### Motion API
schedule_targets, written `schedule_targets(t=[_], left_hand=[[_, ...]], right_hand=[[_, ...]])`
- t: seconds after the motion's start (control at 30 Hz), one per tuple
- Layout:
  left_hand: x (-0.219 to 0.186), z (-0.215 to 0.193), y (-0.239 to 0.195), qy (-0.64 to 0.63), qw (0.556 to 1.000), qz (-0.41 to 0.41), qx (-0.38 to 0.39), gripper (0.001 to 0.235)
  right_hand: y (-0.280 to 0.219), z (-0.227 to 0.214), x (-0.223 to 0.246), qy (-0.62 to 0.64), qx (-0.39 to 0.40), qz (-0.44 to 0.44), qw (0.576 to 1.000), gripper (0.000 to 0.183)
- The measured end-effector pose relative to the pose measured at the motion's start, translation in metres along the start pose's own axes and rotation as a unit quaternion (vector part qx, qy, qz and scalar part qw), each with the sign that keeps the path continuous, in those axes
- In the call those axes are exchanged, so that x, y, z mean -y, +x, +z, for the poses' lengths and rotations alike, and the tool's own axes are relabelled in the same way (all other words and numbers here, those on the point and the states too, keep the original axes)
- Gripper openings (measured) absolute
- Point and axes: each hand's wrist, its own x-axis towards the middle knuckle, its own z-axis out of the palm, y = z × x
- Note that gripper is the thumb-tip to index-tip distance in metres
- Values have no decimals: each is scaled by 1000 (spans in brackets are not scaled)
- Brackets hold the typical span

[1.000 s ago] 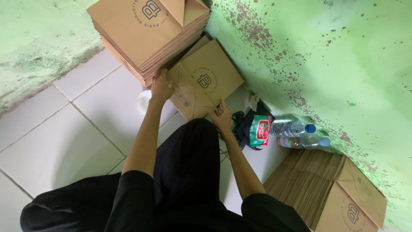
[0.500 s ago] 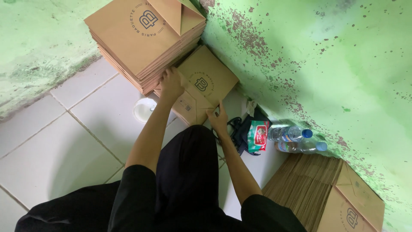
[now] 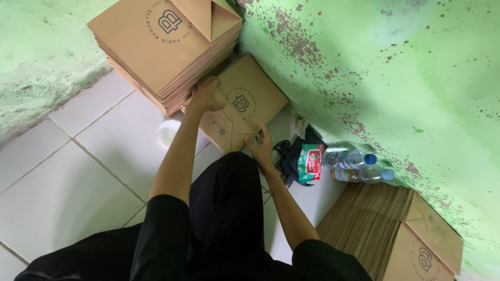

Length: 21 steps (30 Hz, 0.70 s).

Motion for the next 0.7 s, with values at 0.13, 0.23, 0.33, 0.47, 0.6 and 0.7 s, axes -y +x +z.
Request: schedule_targets(t=[0.13, 0.23, 0.33, 0.47, 0.6, 0.7], left_hand=[[-4, 10, 2, 6, 1000, -3, -3, 94], [-10, 13, -5, 13, 999, -22, -48, 89], [-8, 18, -1, 20, 997, -61, -49, 87], [-7, 19, 0, 23, 995, -74, -57, 96], [3, 31, 12, 50, 995, -66, -49, 102], [5, 40, 11, 45, 994, -70, -66, 101]], right_hand=[[-11, 6, 29, 57, -45, 32, 997, 85], [-6, 6, 44, 89, -59, 63, 992, 90], [6, 13, 55, 87, -59, 85, 991, 91], [12, 22, 61, 70, -15, 64, 995, 82], [10, 19, 77, 43, -22, 93, 995, 88], [3, 13, 89, 53, -26, 111, 992, 87]])
